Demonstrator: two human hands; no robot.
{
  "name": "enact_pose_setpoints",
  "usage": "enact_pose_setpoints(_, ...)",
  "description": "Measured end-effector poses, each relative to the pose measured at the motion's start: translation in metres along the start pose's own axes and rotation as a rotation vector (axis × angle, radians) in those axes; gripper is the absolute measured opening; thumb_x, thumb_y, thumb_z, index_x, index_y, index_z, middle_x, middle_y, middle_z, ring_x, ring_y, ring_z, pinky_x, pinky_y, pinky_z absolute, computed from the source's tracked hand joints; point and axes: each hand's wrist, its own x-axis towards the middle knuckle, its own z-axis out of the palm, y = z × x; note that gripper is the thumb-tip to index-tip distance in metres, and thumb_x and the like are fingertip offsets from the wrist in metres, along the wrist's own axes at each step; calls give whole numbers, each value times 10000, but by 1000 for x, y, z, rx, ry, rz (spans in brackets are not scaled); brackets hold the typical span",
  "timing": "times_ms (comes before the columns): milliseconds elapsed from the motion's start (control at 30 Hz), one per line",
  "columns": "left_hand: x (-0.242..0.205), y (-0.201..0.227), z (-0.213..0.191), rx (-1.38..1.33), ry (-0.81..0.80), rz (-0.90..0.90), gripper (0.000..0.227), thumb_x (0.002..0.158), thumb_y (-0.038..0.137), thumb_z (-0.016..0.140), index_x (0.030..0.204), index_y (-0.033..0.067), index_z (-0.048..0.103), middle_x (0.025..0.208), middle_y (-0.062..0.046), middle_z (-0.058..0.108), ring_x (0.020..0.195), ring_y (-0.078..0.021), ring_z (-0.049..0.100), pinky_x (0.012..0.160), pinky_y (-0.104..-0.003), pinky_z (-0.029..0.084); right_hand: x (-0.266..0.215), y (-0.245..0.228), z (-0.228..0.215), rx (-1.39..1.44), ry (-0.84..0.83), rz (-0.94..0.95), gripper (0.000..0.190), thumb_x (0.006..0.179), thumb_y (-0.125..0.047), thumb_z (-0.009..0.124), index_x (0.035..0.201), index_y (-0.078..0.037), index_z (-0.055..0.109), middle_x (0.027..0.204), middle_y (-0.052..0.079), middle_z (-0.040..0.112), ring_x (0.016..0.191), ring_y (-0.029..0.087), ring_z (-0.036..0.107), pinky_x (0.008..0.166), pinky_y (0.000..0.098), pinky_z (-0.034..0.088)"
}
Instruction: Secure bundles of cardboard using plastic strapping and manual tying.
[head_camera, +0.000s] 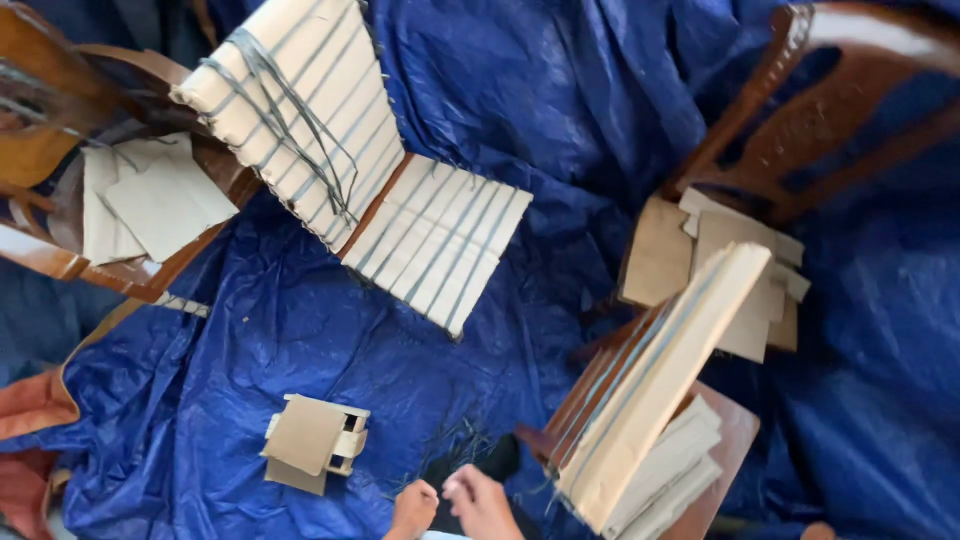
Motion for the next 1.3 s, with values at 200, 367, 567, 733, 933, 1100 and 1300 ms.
enact_pose_setpoints(200, 14, 35, -17, -128, 48, -149, 123, 812, 243, 697, 901, 179, 752, 873, -68, 800, 889, -268, 788, 792, -397, 609, -8, -57, 0, -85, -198, -178, 68, 982, -97, 669, 986, -30, 672, 701, 36, 669, 641, 64, 642, 595, 236, 504)
enact_pose_setpoints(367, 24, 74, -42, -95, 71, -268, 137, 834, 268, 698, 940, 221, 771, 921, -30, 802, 935, -263, 763, 814, -395, 587, 9, -85, 0, -2, -152, -91, 102, 940, -82, 639, 1027, -31, 656, 802, 47, 769, 629, 61, 656, 570, 241, 509)
enact_pose_setpoints(567, 77, 65, -28, -195, 85, -202, 136, 838, 264, 716, 943, 188, 757, 925, -64, 796, 937, -262, 772, 844, -387, 596, 51, -78, -10, 106, -22, -47, 151, 952, -92, 618, 1088, -31, 643, 894, 86, 813, 624, 85, 664, 597, 249, 558)
enact_pose_setpoints(733, 168, 160, -135, -269, 321, 251, 198, 892, 201, 689, 1053, 86, 691, 1015, -167, 727, 973, -364, 691, 841, -441, 550, 113, -115, 12, 200, 156, -71, 151, 953, -71, 616, 1071, 3, 674, 875, 113, 798, 617, 105, 632, 580, 272, 548)
enact_pose_setpoints(933, 227, 362, -431, -125, 823, 855, 398, 938, 74, 648, 1326, 22, 579, 1344, -206, 614, 1282, -404, 569, 1115, -486, 436, 222, -269, 50, -91, 243, -212, 153, 978, -125, 602, 1016, -14, 700, 820, 84, 726, 669, 125, 643, 637, 280, 538)
enact_pose_setpoints(1100, 274, 434, -569, 236, 912, 865, 608, 891, 216, 766, 1435, 82, 528, 1434, -172, 547, 1368, -362, 504, 1143, -488, 391, 343, -350, 68, -448, 339, -712, 186, 965, -122, 639, 1119, -19, 654, 1006, 169, 717, 959, 340, 701, 827, 399, 538)
enact_pose_setpoints(1300, 331, 447, -591, 336, 632, 717, 969, 699, 404, 887, 1432, 18, 385, 1387, -223, 516, 1244, -404, 518, 971, -534, 431, 459, -425, 106, -555, 379, -755, 355, 924, -108, 692, 1259, -54, 585, 1190, 160, 684, 1139, 349, 612, 980, 439, 479)
